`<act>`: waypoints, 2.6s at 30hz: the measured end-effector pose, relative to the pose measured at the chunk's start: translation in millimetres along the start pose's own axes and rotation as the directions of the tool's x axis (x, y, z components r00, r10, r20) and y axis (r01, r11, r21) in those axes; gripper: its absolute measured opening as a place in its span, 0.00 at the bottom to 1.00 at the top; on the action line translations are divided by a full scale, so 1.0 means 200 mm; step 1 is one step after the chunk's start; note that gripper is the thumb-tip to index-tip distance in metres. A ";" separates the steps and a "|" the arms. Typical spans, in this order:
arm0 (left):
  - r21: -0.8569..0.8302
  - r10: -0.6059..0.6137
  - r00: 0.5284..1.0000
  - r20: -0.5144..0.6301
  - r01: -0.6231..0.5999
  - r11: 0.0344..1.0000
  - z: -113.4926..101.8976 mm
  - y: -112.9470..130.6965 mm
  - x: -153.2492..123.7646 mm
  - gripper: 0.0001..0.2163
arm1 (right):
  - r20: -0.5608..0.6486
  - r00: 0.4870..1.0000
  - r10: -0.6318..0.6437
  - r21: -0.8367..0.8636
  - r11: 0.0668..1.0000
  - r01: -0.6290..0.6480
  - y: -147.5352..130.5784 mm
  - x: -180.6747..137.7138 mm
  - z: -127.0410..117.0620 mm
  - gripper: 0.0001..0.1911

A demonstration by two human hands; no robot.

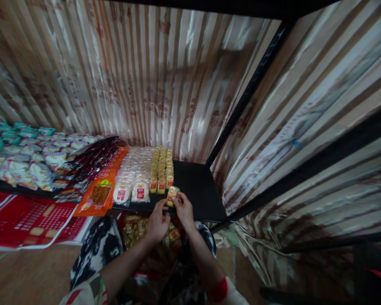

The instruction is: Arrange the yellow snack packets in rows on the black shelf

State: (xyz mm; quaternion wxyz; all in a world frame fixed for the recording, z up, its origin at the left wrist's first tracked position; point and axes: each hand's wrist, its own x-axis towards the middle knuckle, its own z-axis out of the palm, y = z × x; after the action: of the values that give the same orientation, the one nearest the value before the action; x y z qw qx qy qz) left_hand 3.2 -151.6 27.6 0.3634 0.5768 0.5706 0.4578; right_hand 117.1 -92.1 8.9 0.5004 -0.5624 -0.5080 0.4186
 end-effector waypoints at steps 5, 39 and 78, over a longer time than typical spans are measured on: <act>0.001 0.029 0.999 0.017 -0.029 1.000 0.05 -0.03 0.06 0.25 | -0.072 0.996 -0.048 -0.144 0.989 0.037 -0.02 0.08 0.02 0.19; 0.026 0.192 0.981 -0.012 -0.192 0.981 0.13 -0.19 0.20 0.24 | -0.055 0.986 -0.155 -0.404 0.907 0.120 0.03 0.18 0.10 0.17; 0.332 0.303 0.949 -0.085 -0.260 0.907 0.21 -0.26 0.25 0.23 | -0.051 0.997 0.055 -0.034 0.998 -0.057 0.01 0.31 0.10 0.34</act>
State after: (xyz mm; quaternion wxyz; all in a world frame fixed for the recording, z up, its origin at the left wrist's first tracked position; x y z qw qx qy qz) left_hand 22.6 -92.5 -30.0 0.1568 0.6716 0.5704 0.4461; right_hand 105.1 -28.7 6.3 0.4912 -0.5955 -0.4865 0.4092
